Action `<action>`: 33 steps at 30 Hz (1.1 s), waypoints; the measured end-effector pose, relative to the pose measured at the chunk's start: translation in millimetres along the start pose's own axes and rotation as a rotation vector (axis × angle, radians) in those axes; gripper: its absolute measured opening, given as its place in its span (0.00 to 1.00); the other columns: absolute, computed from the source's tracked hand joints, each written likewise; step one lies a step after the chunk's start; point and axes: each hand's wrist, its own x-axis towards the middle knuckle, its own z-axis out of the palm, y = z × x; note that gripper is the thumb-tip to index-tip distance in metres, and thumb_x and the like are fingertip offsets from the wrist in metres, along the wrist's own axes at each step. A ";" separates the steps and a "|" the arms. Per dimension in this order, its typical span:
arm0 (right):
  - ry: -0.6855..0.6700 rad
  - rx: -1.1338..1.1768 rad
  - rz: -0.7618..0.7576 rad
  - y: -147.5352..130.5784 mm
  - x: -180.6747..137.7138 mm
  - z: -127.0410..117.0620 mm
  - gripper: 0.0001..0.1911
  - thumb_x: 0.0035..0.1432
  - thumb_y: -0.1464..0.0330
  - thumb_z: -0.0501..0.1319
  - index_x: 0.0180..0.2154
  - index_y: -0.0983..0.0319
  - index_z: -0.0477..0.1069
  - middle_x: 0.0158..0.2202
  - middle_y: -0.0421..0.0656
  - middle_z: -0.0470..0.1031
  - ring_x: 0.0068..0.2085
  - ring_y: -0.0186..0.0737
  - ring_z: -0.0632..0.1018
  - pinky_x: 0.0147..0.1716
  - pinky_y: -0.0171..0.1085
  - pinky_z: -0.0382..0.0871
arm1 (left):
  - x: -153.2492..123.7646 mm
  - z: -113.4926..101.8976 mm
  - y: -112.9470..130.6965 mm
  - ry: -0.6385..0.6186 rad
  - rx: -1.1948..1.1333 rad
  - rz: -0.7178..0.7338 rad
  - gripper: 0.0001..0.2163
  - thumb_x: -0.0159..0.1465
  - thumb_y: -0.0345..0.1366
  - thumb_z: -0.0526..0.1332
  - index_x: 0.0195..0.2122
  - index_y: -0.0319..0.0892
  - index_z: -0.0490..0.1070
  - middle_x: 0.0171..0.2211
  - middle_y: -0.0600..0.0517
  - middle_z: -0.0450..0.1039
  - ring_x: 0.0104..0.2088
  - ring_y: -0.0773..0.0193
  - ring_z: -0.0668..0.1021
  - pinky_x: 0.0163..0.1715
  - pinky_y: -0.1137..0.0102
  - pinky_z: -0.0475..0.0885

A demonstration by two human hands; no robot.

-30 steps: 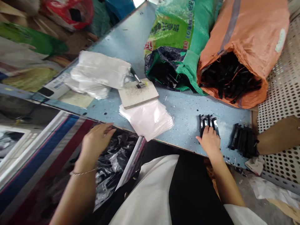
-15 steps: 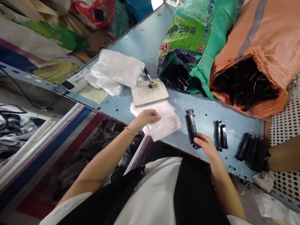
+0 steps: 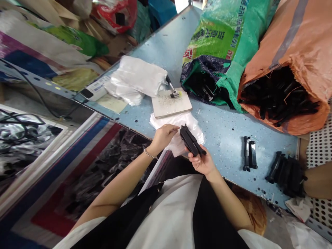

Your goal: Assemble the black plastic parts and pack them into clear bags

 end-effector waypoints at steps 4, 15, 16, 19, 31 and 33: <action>-0.052 -0.087 -0.082 -2.4 -23.6 -0.1 0.29 0.69 0.50 0.52 0.54 0.67 0.71 0.31 0.41 0.72 0.23 0.29 0.61 0.17 0.25 0.63 | 4.5 -0.7 0.3 -0.053 -0.385 -0.283 0.10 0.55 0.36 0.70 0.37 0.41 0.73 0.28 0.53 0.77 0.29 0.64 0.78 0.32 0.69 0.73; -0.068 0.044 -0.015 7.3 -5.1 11.9 0.31 0.72 0.51 0.44 0.53 0.70 0.70 0.29 0.39 0.69 0.23 0.28 0.64 0.16 0.23 0.65 | 3.6 -4.3 0.5 0.058 0.157 0.123 0.09 0.64 0.25 0.55 0.35 0.41 0.75 0.40 0.43 0.80 0.41 0.54 0.79 0.47 0.56 0.77; -0.088 0.043 -0.015 7.3 -2.9 12.6 0.30 0.72 0.51 0.45 0.53 0.69 0.70 0.29 0.39 0.69 0.22 0.28 0.63 0.16 0.23 0.65 | 1.2 -6.0 1.9 0.065 0.245 0.209 0.13 0.65 0.24 0.53 0.38 0.40 0.77 0.46 0.40 0.80 0.45 0.52 0.79 0.50 0.53 0.76; -0.138 -0.022 0.001 6.4 2.9 14.2 0.26 0.72 0.52 0.50 0.52 0.67 0.71 0.30 0.39 0.71 0.22 0.28 0.62 0.16 0.24 0.64 | -15.6 -4.5 17.6 0.056 0.315 0.395 0.20 0.67 0.22 0.49 0.53 0.35 0.75 0.55 0.37 0.77 0.50 0.51 0.79 0.53 0.51 0.78; 0.065 -1.189 -0.544 27.4 -51.7 40.4 0.31 0.56 0.58 0.71 0.60 0.56 0.71 0.55 0.46 0.75 0.50 0.43 0.78 0.51 0.43 0.75 | -106.1 3.4 73.1 -0.106 0.167 0.690 0.27 0.69 0.28 0.57 0.69 0.46 0.61 0.55 0.43 0.77 0.54 0.56 0.81 0.55 0.62 0.80; 0.029 -1.352 -0.550 9.0 -81.3 41.2 0.30 0.62 0.55 0.67 0.63 0.54 0.69 0.58 0.47 0.74 0.52 0.45 0.79 0.52 0.45 0.74 | -122.1 -33.5 60.8 -0.080 0.208 0.543 0.21 0.70 0.34 0.60 0.63 0.51 0.68 0.51 0.50 0.80 0.48 0.59 0.83 0.52 0.65 0.81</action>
